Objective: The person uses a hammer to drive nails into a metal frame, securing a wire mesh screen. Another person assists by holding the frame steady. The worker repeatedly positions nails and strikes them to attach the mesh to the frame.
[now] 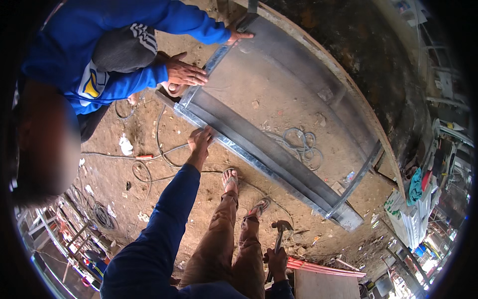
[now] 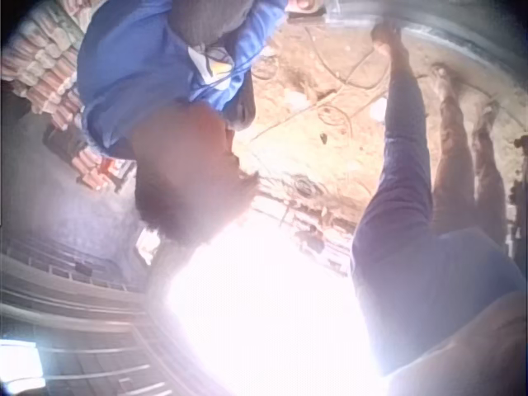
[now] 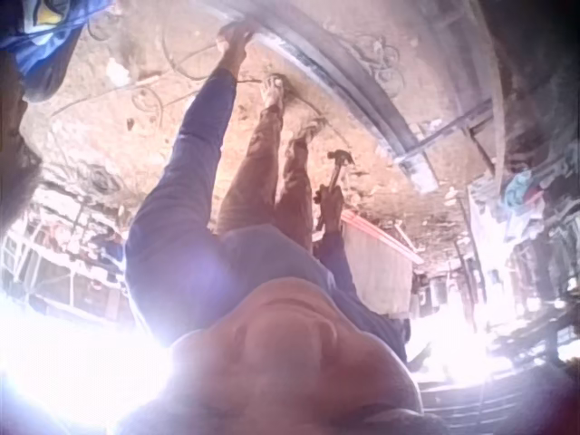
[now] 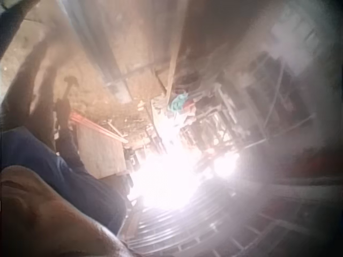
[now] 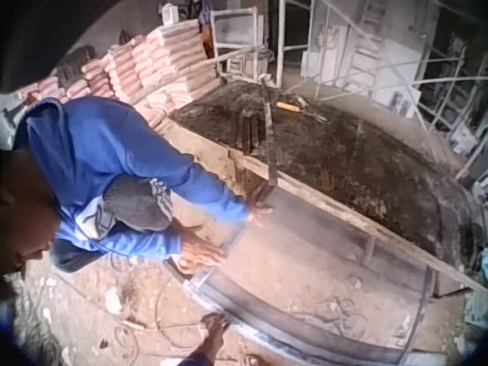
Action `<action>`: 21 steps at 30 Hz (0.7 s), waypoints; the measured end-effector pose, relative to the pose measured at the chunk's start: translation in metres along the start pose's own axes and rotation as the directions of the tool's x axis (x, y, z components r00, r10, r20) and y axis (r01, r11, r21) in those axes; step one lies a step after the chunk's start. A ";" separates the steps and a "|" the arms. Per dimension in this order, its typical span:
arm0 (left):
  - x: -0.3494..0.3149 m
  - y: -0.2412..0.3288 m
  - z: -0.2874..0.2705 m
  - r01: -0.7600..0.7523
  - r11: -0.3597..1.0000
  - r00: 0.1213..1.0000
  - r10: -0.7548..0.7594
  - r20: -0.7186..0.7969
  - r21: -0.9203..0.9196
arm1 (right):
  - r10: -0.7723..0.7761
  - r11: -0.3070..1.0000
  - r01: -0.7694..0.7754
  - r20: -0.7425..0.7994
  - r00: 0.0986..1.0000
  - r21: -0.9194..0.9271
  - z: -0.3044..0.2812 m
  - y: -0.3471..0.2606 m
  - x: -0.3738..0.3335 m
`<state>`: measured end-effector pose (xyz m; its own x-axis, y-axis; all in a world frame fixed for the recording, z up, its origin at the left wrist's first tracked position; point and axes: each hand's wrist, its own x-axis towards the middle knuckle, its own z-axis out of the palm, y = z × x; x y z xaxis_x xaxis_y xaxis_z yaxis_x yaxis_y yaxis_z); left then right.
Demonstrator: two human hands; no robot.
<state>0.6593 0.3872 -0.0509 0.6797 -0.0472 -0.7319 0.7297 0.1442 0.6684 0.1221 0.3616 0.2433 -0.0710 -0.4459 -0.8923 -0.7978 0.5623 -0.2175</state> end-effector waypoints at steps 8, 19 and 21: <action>0.023 -0.019 -0.017 0.075 0.959 0.996 -0.083 0.016 0.271 | -0.297 0.892 0.245 -0.085 0.951 -0.379 -0.049 -0.004 -0.011; -0.006 -0.046 -0.002 -0.036 0.194 0.823 0.563 -0.081 0.980 | -0.452 0.850 0.374 -0.148 0.880 -0.371 -0.187 0.008 0.013; -0.058 -0.058 0.030 -0.312 0.086 0.699 0.695 0.168 0.946 | -0.429 0.879 0.379 -0.133 0.893 -0.291 -0.219 0.024 0.031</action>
<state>0.5798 0.3518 -0.0432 0.9948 -0.0985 -0.0253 -0.0795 -0.9083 0.4107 -0.0304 0.2088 0.2969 0.1993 -0.7324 -0.6510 -0.9020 0.1224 -0.4139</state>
